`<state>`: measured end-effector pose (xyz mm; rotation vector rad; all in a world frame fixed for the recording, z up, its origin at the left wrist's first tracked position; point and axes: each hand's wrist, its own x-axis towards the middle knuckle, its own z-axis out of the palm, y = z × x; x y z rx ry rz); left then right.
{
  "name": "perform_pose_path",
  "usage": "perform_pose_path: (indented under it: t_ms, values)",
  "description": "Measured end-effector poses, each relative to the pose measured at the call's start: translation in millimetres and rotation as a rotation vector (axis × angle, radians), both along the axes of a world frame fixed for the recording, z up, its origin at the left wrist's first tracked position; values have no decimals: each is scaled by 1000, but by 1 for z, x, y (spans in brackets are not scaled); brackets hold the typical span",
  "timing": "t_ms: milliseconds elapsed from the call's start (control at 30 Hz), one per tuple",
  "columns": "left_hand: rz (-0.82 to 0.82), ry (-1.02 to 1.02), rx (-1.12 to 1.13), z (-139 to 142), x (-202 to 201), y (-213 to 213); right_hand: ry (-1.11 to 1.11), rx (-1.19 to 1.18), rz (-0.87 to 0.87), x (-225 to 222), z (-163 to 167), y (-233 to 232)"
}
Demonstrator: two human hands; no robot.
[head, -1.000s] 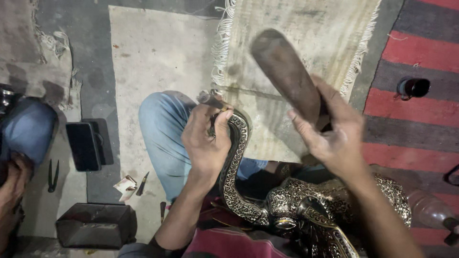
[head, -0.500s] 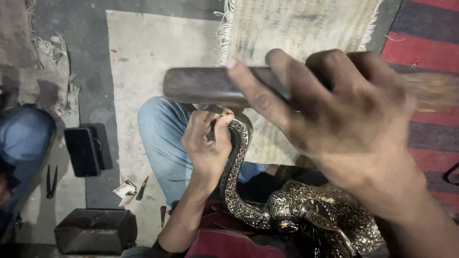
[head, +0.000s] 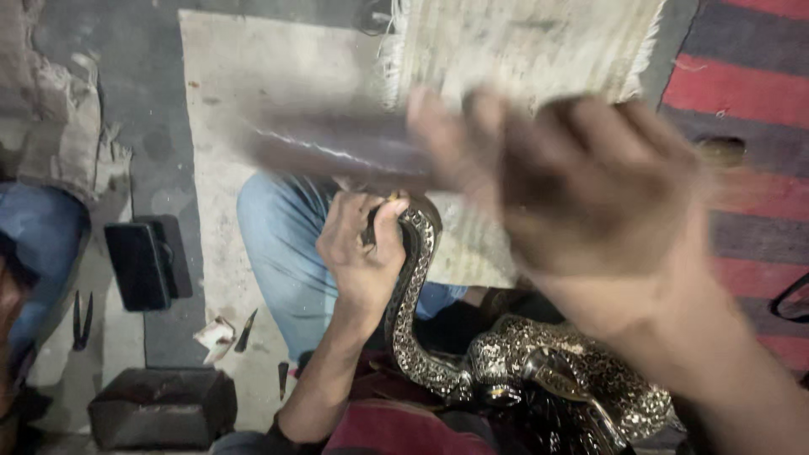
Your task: The person sits on the floor holding a chisel against a decorative metal elephant statue and repeatedly strikes the chisel with a wooden mallet, repositioning the chisel along the trunk and body. Near the end they steady the statue with one hand while continuing to work on it.
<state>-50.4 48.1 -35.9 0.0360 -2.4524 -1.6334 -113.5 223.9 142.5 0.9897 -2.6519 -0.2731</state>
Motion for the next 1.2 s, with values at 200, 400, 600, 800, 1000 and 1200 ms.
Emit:
perform_pose_path:
  t_ms: [200, 400, 600, 800, 1000, 1200]
  values:
    - [-23, 52, 13, -1, -1, 0, 30, -15, -14, 12, -12, 11]
    - [-33, 63, 27, 2, -2, -1, -12, -5, -8, 3, 7, 2]
    - [-41, 65, 30, 3, -1, -1, -44, -104, -28, 0, 2, 4]
    - [-46, 83, -13, -1, 2, -1, -17, -33, -74, 10, 4, 7]
    - [-53, 88, 95, -7, 6, -2, 57, -79, -38, 14, -14, 11]
    - [-43, 65, -8, -2, 2, -2, 15, -139, -16, 18, -25, 25]
